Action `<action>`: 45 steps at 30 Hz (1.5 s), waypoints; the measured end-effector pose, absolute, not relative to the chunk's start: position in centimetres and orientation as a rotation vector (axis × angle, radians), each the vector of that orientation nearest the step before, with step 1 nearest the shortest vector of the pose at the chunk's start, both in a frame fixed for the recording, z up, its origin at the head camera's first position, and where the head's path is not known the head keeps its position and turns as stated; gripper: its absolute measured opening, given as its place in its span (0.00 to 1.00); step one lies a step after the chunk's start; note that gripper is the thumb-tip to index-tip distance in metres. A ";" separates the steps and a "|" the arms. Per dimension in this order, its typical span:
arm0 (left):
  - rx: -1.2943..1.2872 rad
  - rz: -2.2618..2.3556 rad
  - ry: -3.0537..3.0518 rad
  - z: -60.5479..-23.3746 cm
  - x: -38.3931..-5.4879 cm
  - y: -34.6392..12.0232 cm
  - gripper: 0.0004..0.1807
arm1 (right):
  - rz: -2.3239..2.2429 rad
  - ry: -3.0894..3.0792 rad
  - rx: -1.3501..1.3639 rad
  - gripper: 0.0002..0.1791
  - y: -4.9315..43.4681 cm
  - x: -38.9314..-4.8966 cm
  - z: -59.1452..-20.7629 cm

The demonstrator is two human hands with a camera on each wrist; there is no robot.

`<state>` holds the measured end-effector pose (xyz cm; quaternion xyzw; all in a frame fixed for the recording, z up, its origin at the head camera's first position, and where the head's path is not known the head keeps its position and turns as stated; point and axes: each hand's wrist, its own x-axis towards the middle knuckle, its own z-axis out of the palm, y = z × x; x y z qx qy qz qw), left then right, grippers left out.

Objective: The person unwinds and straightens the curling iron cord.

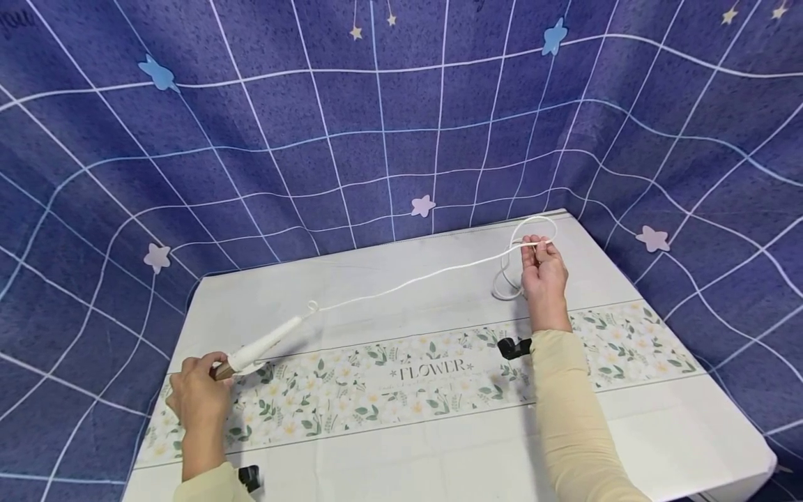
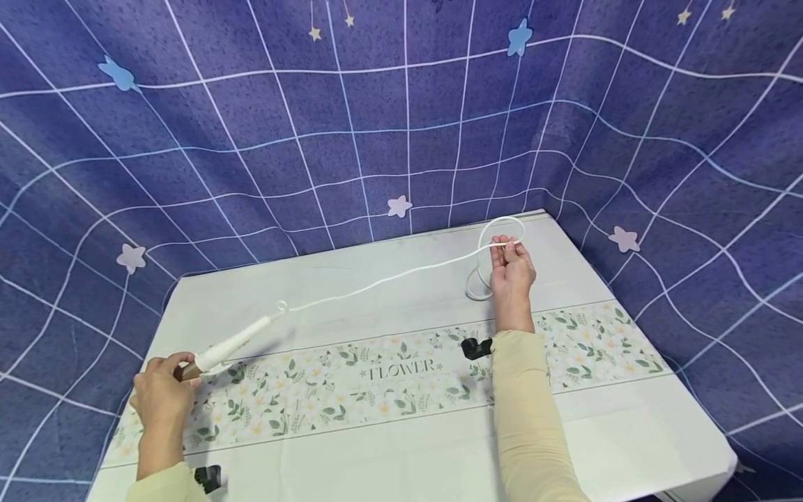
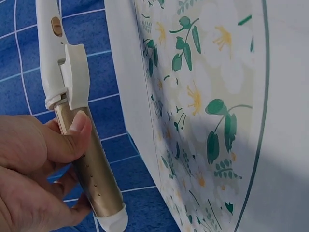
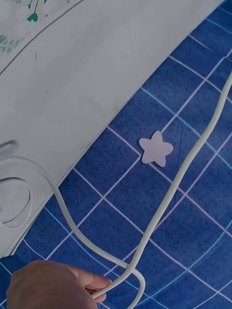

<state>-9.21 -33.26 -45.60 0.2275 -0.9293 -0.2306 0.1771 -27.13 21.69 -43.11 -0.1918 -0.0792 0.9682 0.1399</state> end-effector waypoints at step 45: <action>1.059 -0.879 -2.677 -45.8 -9.5 -35.2 0.22 | 2.734 -1.670 -0.260 0.15 16.7 -21.8 -50.0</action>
